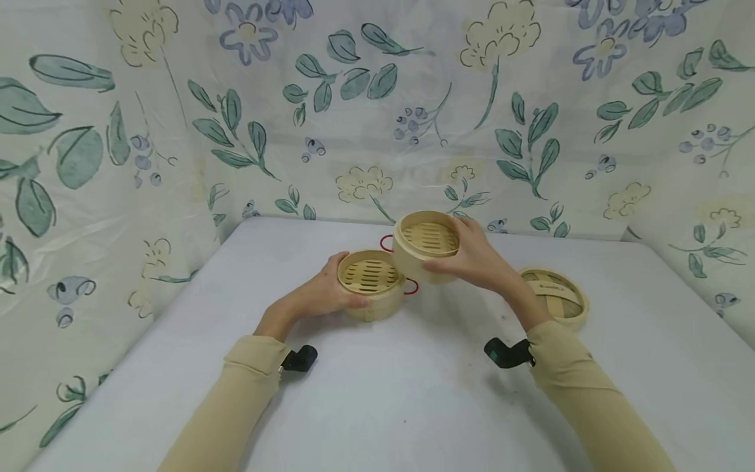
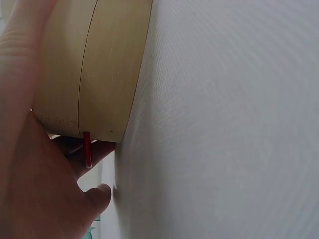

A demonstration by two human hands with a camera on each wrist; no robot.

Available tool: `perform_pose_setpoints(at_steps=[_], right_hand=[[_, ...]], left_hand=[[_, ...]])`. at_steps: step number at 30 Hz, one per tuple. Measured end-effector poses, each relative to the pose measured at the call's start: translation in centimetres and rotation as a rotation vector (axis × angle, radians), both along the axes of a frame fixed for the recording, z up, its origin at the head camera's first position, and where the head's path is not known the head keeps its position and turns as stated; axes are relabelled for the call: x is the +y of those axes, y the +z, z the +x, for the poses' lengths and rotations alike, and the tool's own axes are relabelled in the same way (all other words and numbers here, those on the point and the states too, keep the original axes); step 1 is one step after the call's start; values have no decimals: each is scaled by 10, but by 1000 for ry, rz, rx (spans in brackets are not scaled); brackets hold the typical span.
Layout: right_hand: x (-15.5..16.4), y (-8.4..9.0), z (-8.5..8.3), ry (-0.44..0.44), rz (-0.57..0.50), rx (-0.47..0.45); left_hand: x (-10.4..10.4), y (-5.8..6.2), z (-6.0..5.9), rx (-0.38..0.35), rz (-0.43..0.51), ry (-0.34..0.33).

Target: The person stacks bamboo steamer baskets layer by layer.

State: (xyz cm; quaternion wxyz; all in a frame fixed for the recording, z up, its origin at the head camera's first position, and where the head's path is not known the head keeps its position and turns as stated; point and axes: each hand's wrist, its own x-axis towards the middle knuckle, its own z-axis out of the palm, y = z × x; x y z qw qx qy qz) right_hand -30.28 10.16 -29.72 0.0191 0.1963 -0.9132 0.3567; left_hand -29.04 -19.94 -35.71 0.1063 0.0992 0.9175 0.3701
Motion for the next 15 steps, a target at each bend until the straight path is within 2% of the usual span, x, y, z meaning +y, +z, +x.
perform_pose_setpoints(at_steps=[6, 15], right_hand=[[-20, 6, -2, 24, -13, 13], [-55, 3, -1, 72, -8, 22]], left_hand=[[0, 1, 2, 7, 4, 2], [-3, 1, 3, 25, 40, -15]])
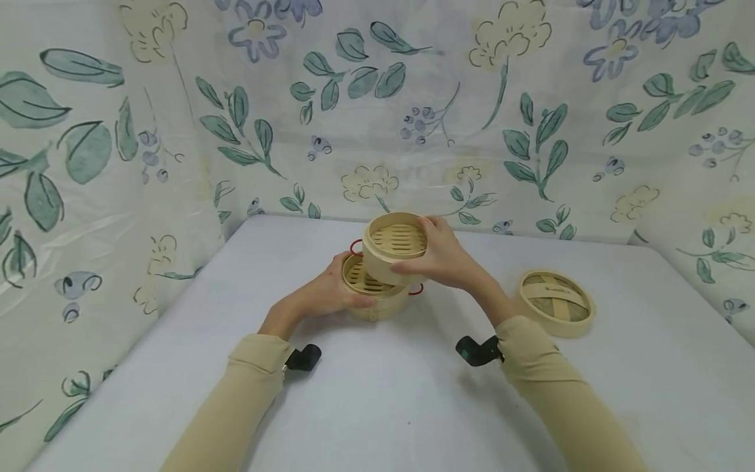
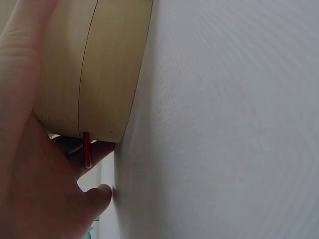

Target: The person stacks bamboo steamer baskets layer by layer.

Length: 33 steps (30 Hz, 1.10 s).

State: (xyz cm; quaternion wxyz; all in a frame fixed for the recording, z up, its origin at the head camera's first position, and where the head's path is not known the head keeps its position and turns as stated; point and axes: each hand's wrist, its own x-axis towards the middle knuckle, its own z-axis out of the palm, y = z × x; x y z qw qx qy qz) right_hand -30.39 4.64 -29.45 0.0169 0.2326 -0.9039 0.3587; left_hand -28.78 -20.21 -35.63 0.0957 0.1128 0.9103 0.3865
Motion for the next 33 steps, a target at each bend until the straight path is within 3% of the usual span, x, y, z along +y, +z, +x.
perform_pose_setpoints(at_steps=[4, 11, 14, 21, 33], right_hand=[[-13, -3, 1, 13, 16, 6], [-31, -6, 3, 22, 30, 0], [-36, -9, 4, 17, 26, 1], [-41, -16, 3, -7, -11, -5], [-45, -24, 8, -57, -16, 28]], left_hand=[[1, 1, -1, 23, 15, -36], [-4, 4, -3, 70, 169, -217], [-8, 4, -5, 78, 188, -256], [-9, 4, -7, 58, 190, -208], [-10, 3, -7, 35, 131, -195]])
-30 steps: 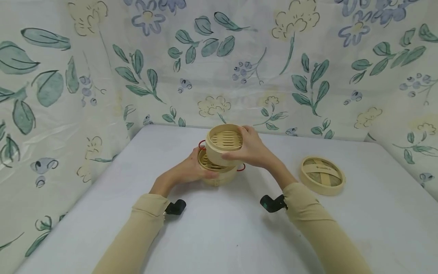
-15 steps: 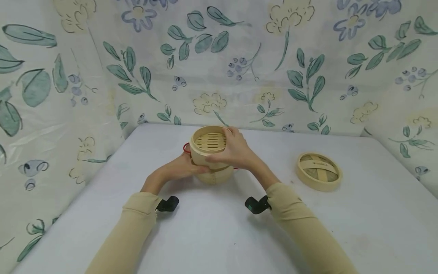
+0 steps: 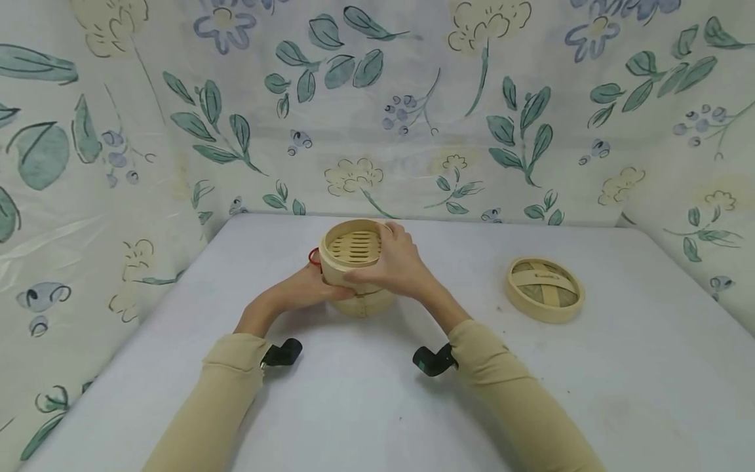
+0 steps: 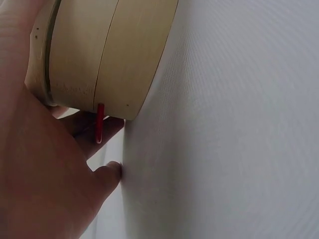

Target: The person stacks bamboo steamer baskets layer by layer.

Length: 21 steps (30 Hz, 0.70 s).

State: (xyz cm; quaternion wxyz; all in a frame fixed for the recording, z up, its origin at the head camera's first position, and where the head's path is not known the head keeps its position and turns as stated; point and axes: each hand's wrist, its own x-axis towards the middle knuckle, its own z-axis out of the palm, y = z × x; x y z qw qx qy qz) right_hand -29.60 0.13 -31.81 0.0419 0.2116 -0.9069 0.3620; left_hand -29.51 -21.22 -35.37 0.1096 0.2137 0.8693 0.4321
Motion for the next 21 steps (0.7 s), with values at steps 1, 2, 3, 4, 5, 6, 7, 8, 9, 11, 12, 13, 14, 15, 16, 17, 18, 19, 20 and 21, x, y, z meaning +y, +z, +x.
perform_pose_setpoints(at_steps=[1, 2, 3, 4, 5, 6, 7, 8, 9, 11, 12, 13, 14, 15, 16, 17, 18, 19, 20, 21], right_hand=[[0, -1, 0, -6, 3, -1], [-1, -2, 1, -10, 8, 1], [-1, -2, 1, -14, 10, 0], [-1, -3, 1, -17, 13, 2], [-2, -3, 2, -19, 12, 3], [-2, -4, 2, -20, 15, 4], [-2, -4, 2, -19, 15, 4], [-2, -5, 3, -19, 15, 5], [-2, -5, 3, -21, 14, 1], [-2, -5, 3, -23, 16, 0], [-2, -5, 3, -23, 16, -3], [-2, -5, 3, -24, 17, -5], [-1, -5, 3, -26, 18, -7], [-1, -5, 3, -28, 19, -10], [-1, -5, 3, -27, 19, -12], [-1, -5, 4, -28, 16, -17], [-1, -5, 4, -28, 14, -23], [-1, -5, 3, -27, 10, -28], [0, -6, 3, -26, 8, -30], [0, -6, 3, -22, 8, -30]], left_hand=[[0, -1, 0, 0, 4, -7], [0, -1, -1, 1, 10, -12], [0, -2, -1, 2, 16, -19], [0, -3, -1, 4, 25, -25], [0, -3, -2, 6, 36, -32], [0, -4, -2, 7, 47, -39], [0, -5, -2, 7, 58, -45], [1, -5, -2, 8, 67, -47], [1, -5, -2, 10, 71, -51], [2, -6, -2, 12, 78, -53], [2, -6, -2, 12, 79, -53], [2, -6, -3, 12, 78, -52], [2, -6, -3, 13, 78, -52], [3, -5, -3, 14, 76, -54], [3, -5, -3, 14, 76, -53], [3, -5, -3, 14, 72, -52], [3, -5, -3, 14, 70, -49], [3, -5, -2, 15, 69, -48], [3, -5, -2, 16, 68, -46], [3, -5, -2, 19, 64, -42]])
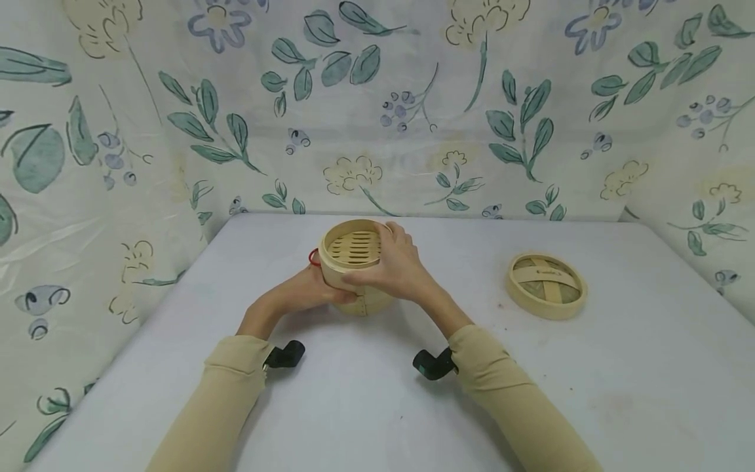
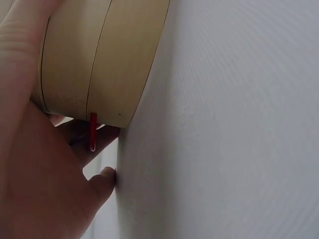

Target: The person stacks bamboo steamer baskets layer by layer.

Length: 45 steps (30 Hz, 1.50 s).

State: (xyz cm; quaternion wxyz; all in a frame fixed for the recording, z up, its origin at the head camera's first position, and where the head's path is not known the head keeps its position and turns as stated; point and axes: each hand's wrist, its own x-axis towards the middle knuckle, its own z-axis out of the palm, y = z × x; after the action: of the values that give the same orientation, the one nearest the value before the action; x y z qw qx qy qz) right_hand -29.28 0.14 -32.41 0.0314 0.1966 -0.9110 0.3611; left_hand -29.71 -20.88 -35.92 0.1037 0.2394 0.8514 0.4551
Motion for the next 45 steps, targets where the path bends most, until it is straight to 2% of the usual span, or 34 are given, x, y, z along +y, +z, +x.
perform_pose_setpoints(at_steps=[7, 15, 23, 29, 36, 45], right_hand=[[7, 0, 0, 53, 7, 31], [24, 2, 3, 86, 2, 71], [50, -1, 6, 103, -27, 49], [72, -8, 6, 97, 6, 41], [99, -9, 4, 69, 13, 41], [122, -21, 7, 57, 22, -6]], left_hand=[[1, -4, 2, -2, 7, 25], [2, -2, 4, 4, -1, 35], [-1, 2, 3, 13, 28, 21], [0, -2, 3, 13, 39, 9], [1, -1, 4, 16, 32, 15], [2, -3, 3, 14, 37, 9]])
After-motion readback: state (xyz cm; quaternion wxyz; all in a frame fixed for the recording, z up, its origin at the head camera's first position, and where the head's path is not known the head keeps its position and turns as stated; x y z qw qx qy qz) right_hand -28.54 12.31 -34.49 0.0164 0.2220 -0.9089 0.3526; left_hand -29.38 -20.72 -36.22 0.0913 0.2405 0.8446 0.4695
